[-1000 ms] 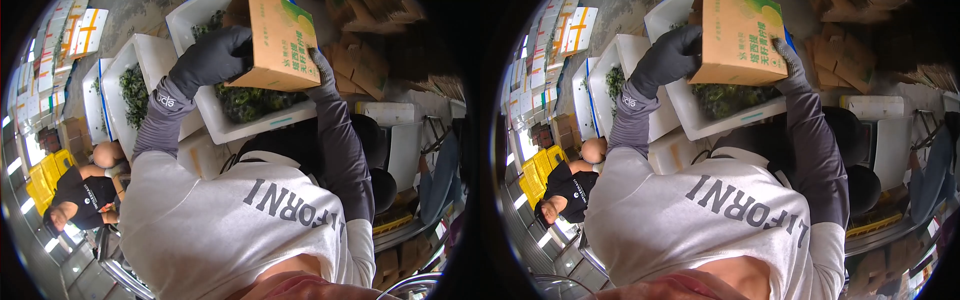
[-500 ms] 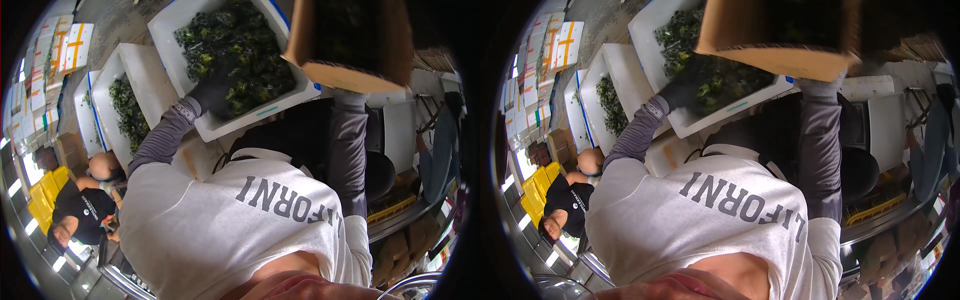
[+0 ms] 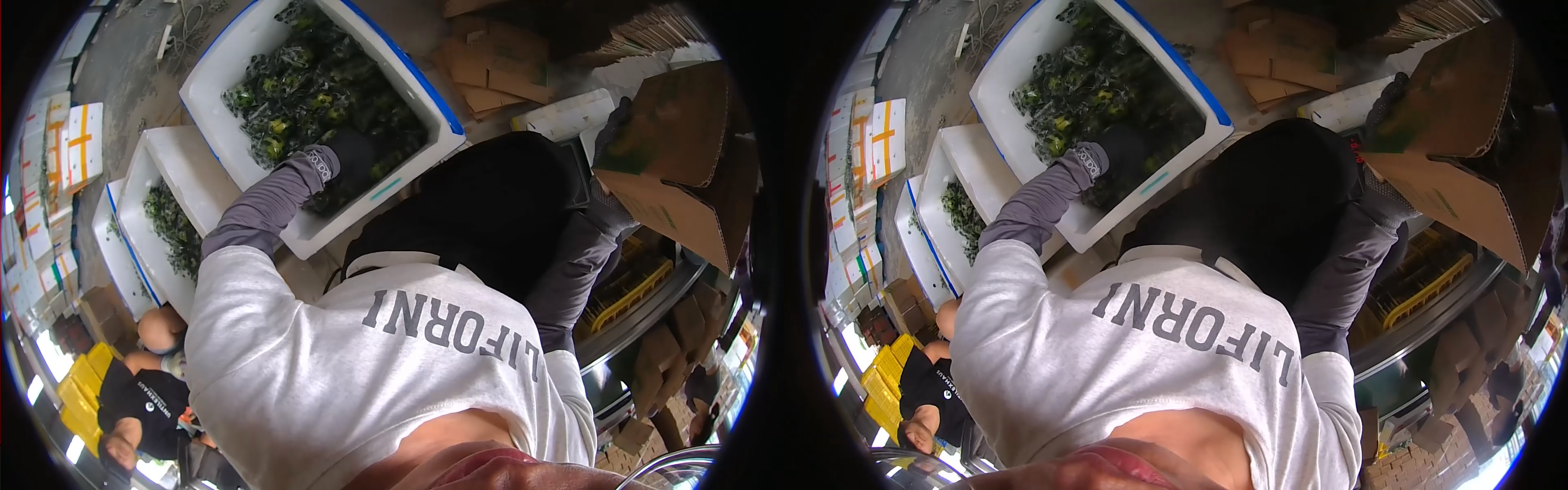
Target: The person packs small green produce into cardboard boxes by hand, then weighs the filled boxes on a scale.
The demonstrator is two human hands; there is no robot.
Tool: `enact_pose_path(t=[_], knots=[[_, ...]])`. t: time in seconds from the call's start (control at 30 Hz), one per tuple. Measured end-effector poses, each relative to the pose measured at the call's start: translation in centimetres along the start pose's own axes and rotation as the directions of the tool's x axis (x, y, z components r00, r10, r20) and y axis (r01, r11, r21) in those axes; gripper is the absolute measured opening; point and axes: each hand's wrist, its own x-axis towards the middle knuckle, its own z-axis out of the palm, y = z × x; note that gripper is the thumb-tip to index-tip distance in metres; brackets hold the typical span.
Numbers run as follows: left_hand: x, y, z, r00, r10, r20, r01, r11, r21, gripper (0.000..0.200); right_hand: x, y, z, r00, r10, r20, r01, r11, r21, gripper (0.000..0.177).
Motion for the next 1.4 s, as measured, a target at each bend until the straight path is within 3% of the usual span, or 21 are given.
enact_pose_path(t=[0.1,0.17,0.23,0.3,0.37,0.43,0.5,0.57,0.63,0.7,0.83,0.87,0.9,0.93,0.97,1.03,1.07,1.2,1.23,1.33,1.4], knots=[[3.2,-2.5,5.3,0.929,0.230,-0.289,-0.255,0.966,-0.052,0.026,1.6,0.0,0.4,0.995,0.047,0.092,-0.068,0.967,0.244,0.047],[4.3,-2.9,4.5,0.954,0.255,-0.158,-0.281,0.943,-0.176,0.025,2.8,-0.1,0.9,0.985,0.041,0.170,-0.104,0.920,0.377,0.047],[4.4,-1.6,0.1,0.926,0.160,0.342,-0.070,0.963,-0.261,0.028,4.0,-0.2,2.1,0.961,0.022,0.276,-0.164,0.848,0.503,0.047],[2.8,-1.8,-0.2,0.973,0.144,0.180,-0.013,0.816,-0.578,0.030,5.2,0.0,3.8,0.926,-0.010,0.378,-0.237,0.766,0.598,0.047],[2.5,-1.3,-0.3,0.991,0.057,0.120,-0.010,0.933,-0.360,0.039,5.9,-0.1,5.1,0.891,-0.063,0.449,-0.283,0.695,0.660,0.047],[-0.7,-0.4,-1.3,0.991,0.027,-0.131,-0.111,0.713,-0.692,0.078,6.5,-0.3,6.0,0.854,-0.134,0.503,-0.322,0.623,0.713,0.048],[-3.6,-0.2,-2.1,0.981,-0.030,-0.192,-0.168,0.368,-0.915,0.081,7.3,-0.5,6.6,0.805,-0.214,0.553,-0.363,0.559,0.745,0.048],[-7.1,0.2,-4.3,0.915,-0.138,-0.379,-0.344,0.224,-0.912,0.079,7.8,-0.8,7.5,0.745,-0.289,0.601,-0.401,0.526,0.750,0.048],[-10.1,-0.2,-6.9,0.887,-0.260,-0.381,-0.372,0.085,-0.924,0.077,7.2,-1.6,9.0,0.708,-0.294,0.642,-0.433,0.538,0.724,0.048],[-12.1,1.5,-12.5,0.658,-0.282,-0.698,-0.639,0.280,-0.716,0.072,5.6,-3.2,10.9,0.773,-0.154,0.616,-0.419,0.605,0.677,0.045],[-12.6,8.4,-22.3,0.340,-0.274,-0.899,-0.885,0.228,-0.405,0.069,6.8,-2.3,10.8,0.664,-0.221,0.714,-0.524,0.543,0.656,0.051],[-12.1,9.2,-24.8,0.283,-0.131,-0.950,-0.829,0.465,-0.311,0.070,6.8,-2.3,10.6,0.658,-0.229,0.718,-0.524,0.546,0.654,0.051],[-11.2,10.2,-26.7,0.247,0.070,-0.967,-0.585,0.806,-0.091,0.071,6.3,-2.4,10.7,0.681,-0.221,0.698,-0.502,0.554,0.664,0.053],[-10.2,11.3,-28.1,0.244,0.262,-0.933,-0.298,0.936,0.185,0.074,6.1,-2.3,10.5,0.674,-0.239,0.699,-0.503,0.543,0.672,0.053],[-8.8,12.8,-29.2,0.277,0.371,-0.886,-0.177,0.926,0.333,0.077,6.0,-2.2,10.3,0.670,-0.258,0.696,-0.502,0.533,0.681,0.053],[-5.8,15.3,-30.4,0.329,0.491,-0.807,-0.113,0.869,0.482,0.073,5.1,-2.9,10.4,0.685,-0.238,0.689,-0.486,0.555,0.675,0.054],[-4.4,16.4,-30.7,0.359,0.524,-0.773,-0.116,0.846,0.520,0.072,4.1,-3.8,10.5,0.823,-0.103,0.558,-0.384,0.623,0.681,0.041],[-1.2,18.3,-31.8,0.437,0.573,-0.693,-0.230,0.817,0.529,0.066,5.5,-2.8,9.4,0.721,-0.260,0.642,-0.434,0.553,0.711,0.045],[-1.1,18.0,-32.1,0.445,0.569,-0.691,-0.279,0.822,0.497,0.064,5.7,-2.7,9.3,0.621,-0.403,0.672,-0.489,0.471,0.734,0.050],[-1.9,15.9,-33.2,0.441,0.508,-0.740,-0.486,0.828,0.279,0.060,4.6,-4.7,8.2,0.684,-0.452,0.573,-0.429,0.386,0.817,0.052],[-2.6,14.8,-33.7,0.466,0.414,-0.782,-0.634,0.772,0.031,0.057,3.9,-6.8,7.0,0.628,-0.555,0.546,-0.431,0.337,0.837,0.053]])
